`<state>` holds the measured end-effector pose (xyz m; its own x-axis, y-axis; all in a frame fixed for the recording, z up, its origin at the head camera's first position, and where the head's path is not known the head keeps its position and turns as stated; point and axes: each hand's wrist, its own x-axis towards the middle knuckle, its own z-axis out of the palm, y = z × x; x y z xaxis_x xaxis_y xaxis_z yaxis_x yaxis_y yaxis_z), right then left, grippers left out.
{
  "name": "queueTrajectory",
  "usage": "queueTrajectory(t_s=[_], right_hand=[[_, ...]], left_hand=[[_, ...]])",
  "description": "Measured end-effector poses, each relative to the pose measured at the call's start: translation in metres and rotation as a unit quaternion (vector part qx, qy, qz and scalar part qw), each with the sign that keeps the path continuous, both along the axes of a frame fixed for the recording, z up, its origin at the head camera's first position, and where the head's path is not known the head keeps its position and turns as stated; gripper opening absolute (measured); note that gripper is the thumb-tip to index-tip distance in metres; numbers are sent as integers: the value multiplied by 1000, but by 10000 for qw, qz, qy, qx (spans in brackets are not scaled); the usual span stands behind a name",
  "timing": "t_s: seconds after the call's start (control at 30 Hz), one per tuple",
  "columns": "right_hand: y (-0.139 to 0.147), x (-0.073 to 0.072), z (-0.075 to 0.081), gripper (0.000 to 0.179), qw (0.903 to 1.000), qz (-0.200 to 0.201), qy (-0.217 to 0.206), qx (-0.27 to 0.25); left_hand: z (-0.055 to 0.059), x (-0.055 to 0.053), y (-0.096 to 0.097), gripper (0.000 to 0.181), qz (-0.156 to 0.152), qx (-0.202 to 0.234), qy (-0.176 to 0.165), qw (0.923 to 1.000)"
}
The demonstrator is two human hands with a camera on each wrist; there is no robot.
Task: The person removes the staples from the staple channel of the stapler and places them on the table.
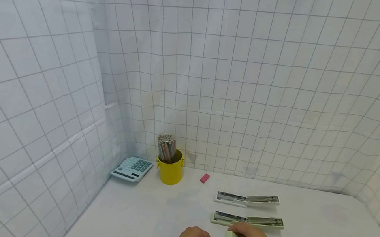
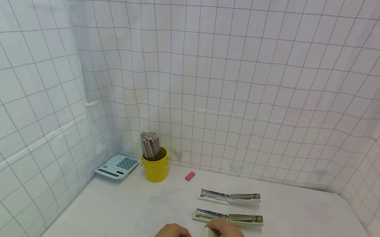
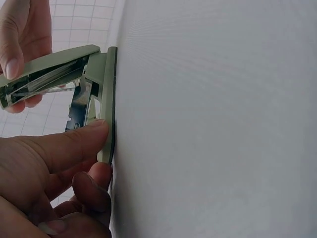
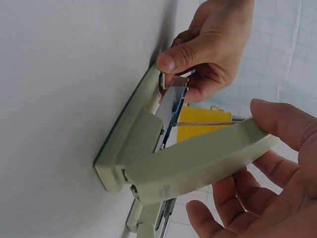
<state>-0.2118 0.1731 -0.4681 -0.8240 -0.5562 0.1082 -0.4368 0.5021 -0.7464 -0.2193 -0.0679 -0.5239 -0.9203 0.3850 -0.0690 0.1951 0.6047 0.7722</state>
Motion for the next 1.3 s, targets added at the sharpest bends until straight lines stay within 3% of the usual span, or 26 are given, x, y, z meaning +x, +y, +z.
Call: queueTrajectory(t_s=[0.3, 0.5, 0.77, 1.07, 1.3], right_hand=[[22, 6, 3, 27, 9998, -157, 79, -36], [40, 10, 0, 35, 9991, -261, -295, -162], [64, 14, 2, 47, 9961, -460, -736, -155], [108, 11, -7, 35, 9916, -214, -1233, -318], [128, 7, -18, 32, 9950, -253, -953, -123]], left_hand=[[-1, 1, 3, 18, 49, 6, -244, 9997], [-3, 2, 2, 17, -73, 122, -279, 9995], [-3, 2, 6, 18, 139, 7, -360, 9993], [-2, 3, 1, 17, 147, 147, -514, 9985], [-1, 1, -1, 19, 174, 200, -227, 9994]])
